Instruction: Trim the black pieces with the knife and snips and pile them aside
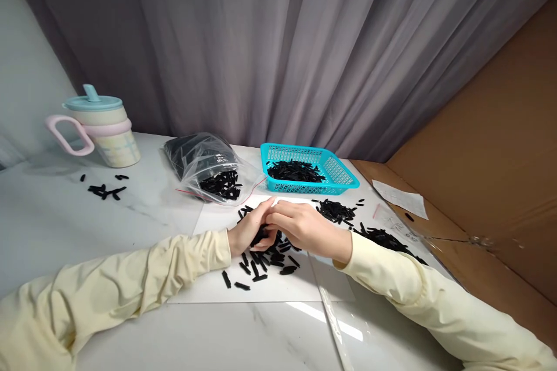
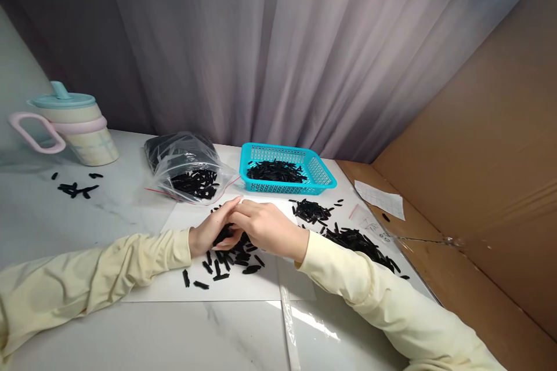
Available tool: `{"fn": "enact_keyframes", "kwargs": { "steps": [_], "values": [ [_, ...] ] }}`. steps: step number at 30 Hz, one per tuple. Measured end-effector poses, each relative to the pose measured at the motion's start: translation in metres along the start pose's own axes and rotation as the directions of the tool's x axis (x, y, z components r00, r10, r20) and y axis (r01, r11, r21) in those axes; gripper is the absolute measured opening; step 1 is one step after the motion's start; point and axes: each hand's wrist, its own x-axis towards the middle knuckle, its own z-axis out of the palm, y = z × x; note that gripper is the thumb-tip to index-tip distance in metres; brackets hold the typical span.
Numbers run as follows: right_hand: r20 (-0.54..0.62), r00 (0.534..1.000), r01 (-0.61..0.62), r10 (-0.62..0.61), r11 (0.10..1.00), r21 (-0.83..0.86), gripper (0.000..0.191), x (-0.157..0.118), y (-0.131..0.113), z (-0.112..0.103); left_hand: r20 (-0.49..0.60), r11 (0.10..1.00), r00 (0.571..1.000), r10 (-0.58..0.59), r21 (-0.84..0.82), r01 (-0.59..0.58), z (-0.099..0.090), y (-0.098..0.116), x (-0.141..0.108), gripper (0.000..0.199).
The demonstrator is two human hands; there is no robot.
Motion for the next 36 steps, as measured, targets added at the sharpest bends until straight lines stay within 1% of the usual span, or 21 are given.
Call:
{"fn": "enact_keyframes", "kwargs": {
  "steps": [4, 6, 9, 11, 12, 13, 14, 15, 16, 17, 18, 19, 20, 24, 27, 29, 31, 36],
  "values": [
    [-0.089, 0.991, -0.101, 0.103, 0.994, 0.027, 0.023, -0.018, -0.002, -0.006, -0.018, 1.000, 1.000, 0.015, -0.011, -0.016, 0.001, 0.000, -0.002, 0.042],
    [-0.127, 0.979, -0.155, 0.160, 0.987, 0.048, 0.024, -0.030, -0.008, -0.011, -0.005, 0.999, 0.999, 0.033, 0.023, -0.033, 0.001, 0.000, -0.002, 0.036],
    [-0.165, 0.945, -0.261, 0.283, 0.954, 0.146, 0.023, -0.051, -0.021, -0.017, 0.029, 0.984, 0.996, 0.089, 0.153, -0.092, 0.003, -0.002, -0.004, 0.041],
    [-0.161, 0.908, -0.343, 0.386, 0.907, 0.243, 0.022, -0.064, -0.032, -0.019, 0.053, 0.927, 0.979, 0.195, 0.318, -0.201, 0.005, -0.005, -0.009, 0.041],
    [-0.155, 0.888, -0.377, 0.433, 0.879, 0.292, 0.022, -0.069, -0.037, -0.019, 0.085, 0.862, 0.957, 0.278, 0.418, -0.288, 0.006, -0.008, -0.011, 0.040],
    [-0.147, 0.869, -0.405, 0.472, 0.850, 0.336, 0.021, -0.074, -0.043, -0.018, 0.135, 0.763, 0.918, 0.374, 0.518, -0.387, 0.007, -0.010, -0.014, 0.037],
    [-0.138, 0.849, -0.431, 0.510, 0.820, 0.377, 0.020, -0.078, -0.048, -0.018, 0.206, 0.637, 0.861, 0.464, 0.597, -0.487, 0.007, -0.013, -0.016, 0.034],
    [-0.129, 0.831, -0.451, 0.541, 0.792, 0.411, 0.018, -0.081, -0.053, -0.017, 0.290, 0.502, 0.793, 0.535, 0.646, -0.575, 0.007, -0.016, -0.018, 0.033],
    [-0.123, 0.817, -0.466, 0.564, 0.771, 0.434, 0.017, -0.083, -0.057, -0.017, 0.370, 0.377, 0.724, 0.582, 0.666, -0.644, 0.007, -0.018, -0.020, 0.032],
    [-0.120, 0.806, -0.478, 0.579, 0.757, 0.446, 0.015, -0.084, -0.059, -0.016, 0.435, 0.274, 0.662, 0.611, 0.668, -0.692, 0.007, -0.020, -0.021, 0.031],
    [-0.123, 0.801, -0.482, 0.585, 0.754, 0.447, 0.013, -0.085, -0.061, -0.016, 0.478, 0.199, 0.615, 0.627, 0.666, -0.719, 0.007, -0.022, -0.021, 0.030],
    [-0.130, 0.801, -0.481, 0.584, 0.757, 0.442, 0.012, -0.085, -0.062, -0.016, 0.500, 0.152, 0.587, 0.637, 0.665, -0.731, 0.007, -0.023, -0.022, 0.029],
    [-0.138, 0.803, -0.477, 0.580, 0.764, 0.435, 0.011, -0.085, -0.063, -0.016, 0.506, 0.128, 0.573, 0.645, 0.668, -0.733, 0.006, -0.023, -0.022, 0.028],
    [-0.141, 0.810, -0.469, 0.569, 0.773, 0.427, 0.010, -0.085, -0.063, -0.015, 0.500, 0.110, 0.561, 0.659, 0.674, -0.731, 0.007, -0.020, -0.021, 0.025],
    [-0.111, 0.807, -0.477, 0.580, 0.751, 0.456, 0.009, -0.085, -0.064, -0.013, 0.529, 0.101, 0.550, 0.646, 0.654, -0.749, 0.008, -0.018, -0.021, 0.023],
    [-0.100, 0.805, -0.478, 0.585, 0.739, 0.475, 0.008, -0.085, -0.065, -0.012, 0.534, 0.101, 0.549, 0.643, 0.652, -0.752, 0.009, -0.018, -0.022, 0.023],
    [-0.116, 0.803, -0.470, 0.584, 0.742, 0.478, 0.008, -0.084, -0.066, -0.012, 0.535, 0.110, 0.555, 0.637, 0.650, -0.752, 0.008, -0.018, -0.021, 0.023],
    [-0.153, 0.799, -0.461, 0.581, 0.756, 0.464, 0.009, -0.084, -0.065, -0.013, 0.542, 0.129, 0.586, 0.602, 0.658, -0.742, 0.008, -0.019, -0.020, 0.027]
  ]
}}
